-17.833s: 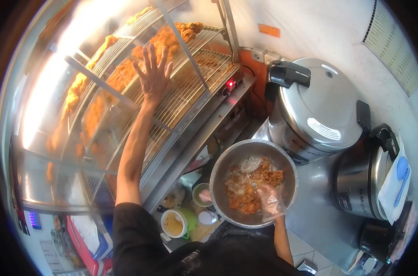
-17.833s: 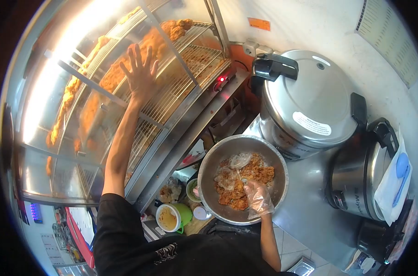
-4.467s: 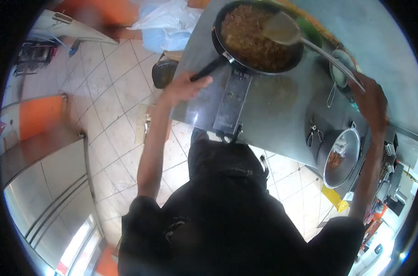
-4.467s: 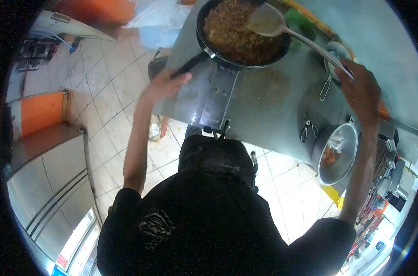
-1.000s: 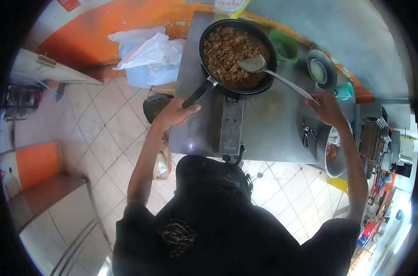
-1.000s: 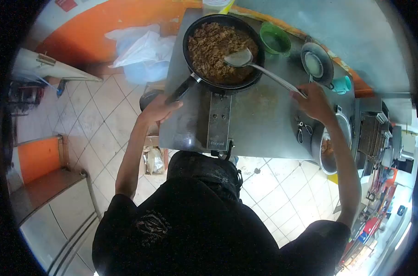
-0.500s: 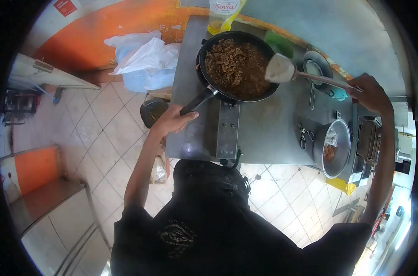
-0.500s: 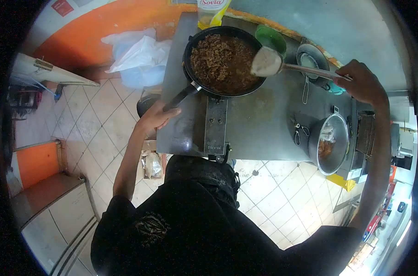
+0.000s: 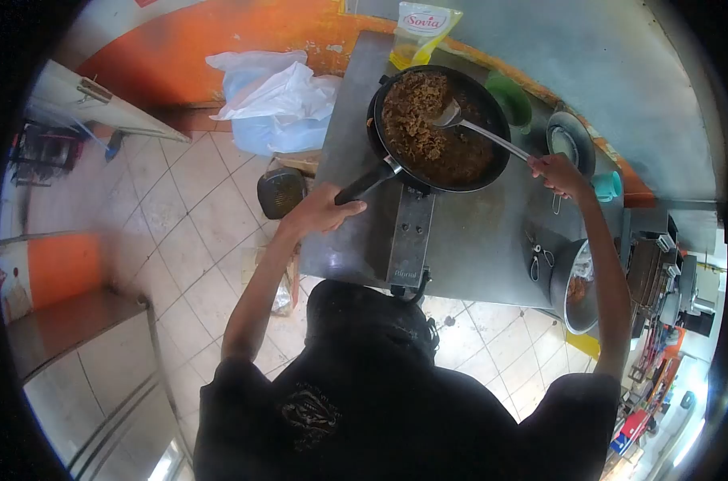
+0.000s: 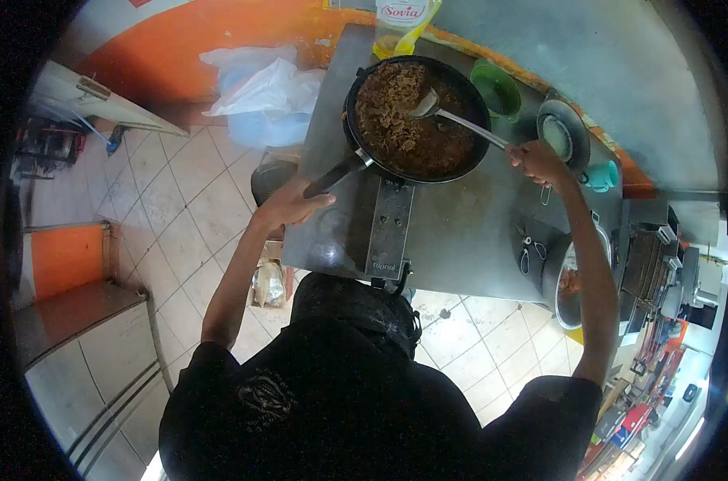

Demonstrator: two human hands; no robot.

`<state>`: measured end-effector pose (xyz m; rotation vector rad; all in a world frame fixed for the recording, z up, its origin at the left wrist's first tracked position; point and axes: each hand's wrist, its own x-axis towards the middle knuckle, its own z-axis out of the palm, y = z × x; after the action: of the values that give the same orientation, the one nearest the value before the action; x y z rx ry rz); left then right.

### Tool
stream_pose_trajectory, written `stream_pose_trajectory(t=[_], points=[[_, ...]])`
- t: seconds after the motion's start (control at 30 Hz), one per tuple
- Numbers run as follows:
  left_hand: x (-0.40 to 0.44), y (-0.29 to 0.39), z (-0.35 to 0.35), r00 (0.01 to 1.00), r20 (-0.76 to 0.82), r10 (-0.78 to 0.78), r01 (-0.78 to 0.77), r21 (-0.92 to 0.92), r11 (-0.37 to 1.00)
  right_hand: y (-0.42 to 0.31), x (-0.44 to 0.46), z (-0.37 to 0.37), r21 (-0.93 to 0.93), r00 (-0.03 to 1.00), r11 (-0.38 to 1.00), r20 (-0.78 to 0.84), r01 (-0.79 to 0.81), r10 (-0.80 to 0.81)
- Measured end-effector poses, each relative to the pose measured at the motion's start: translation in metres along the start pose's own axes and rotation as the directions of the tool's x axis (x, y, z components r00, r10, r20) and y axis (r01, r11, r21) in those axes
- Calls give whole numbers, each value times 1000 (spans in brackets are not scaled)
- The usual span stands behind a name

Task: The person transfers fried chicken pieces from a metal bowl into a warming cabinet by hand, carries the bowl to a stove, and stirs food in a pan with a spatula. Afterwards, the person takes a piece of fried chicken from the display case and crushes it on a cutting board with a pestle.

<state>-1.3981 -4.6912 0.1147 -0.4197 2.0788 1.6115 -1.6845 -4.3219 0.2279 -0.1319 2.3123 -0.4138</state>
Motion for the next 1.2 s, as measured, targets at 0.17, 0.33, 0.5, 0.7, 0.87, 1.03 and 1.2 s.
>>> stream_pose_trajectory(t=[0.17,0.33,0.5,0.7,0.87,1.03,1.2], points=[[-1,-1,2,1000,-16,21,-22,-24,999,38,19,12,-383,846,839,-213,388,-488],[-1,0,0,999,-49,-1,1,-5,1000,39,-43,14,-613,623,768,-532,183,-574],[-4,4,-2,996,-86,3,0,38,999,33,-93,-16,-715,480,677,-539,174,-692],[-7,7,7,995,-99,16,-17,-13,1000,-13,-117,-28,-706,662,684,-425,185,-617],[-6,11,12,992,-121,32,-28,34,999,-3,-48,19,-378,724,743,-224,553,-653],[-5,-9,11,991,-123,44,-47,-22,999,-29,-86,52,-343,875,847,-123,406,-469],[-2,0,7,998,-65,-11,13,25,1000,-18,-75,67,-348,831,849,-255,397,-494]])
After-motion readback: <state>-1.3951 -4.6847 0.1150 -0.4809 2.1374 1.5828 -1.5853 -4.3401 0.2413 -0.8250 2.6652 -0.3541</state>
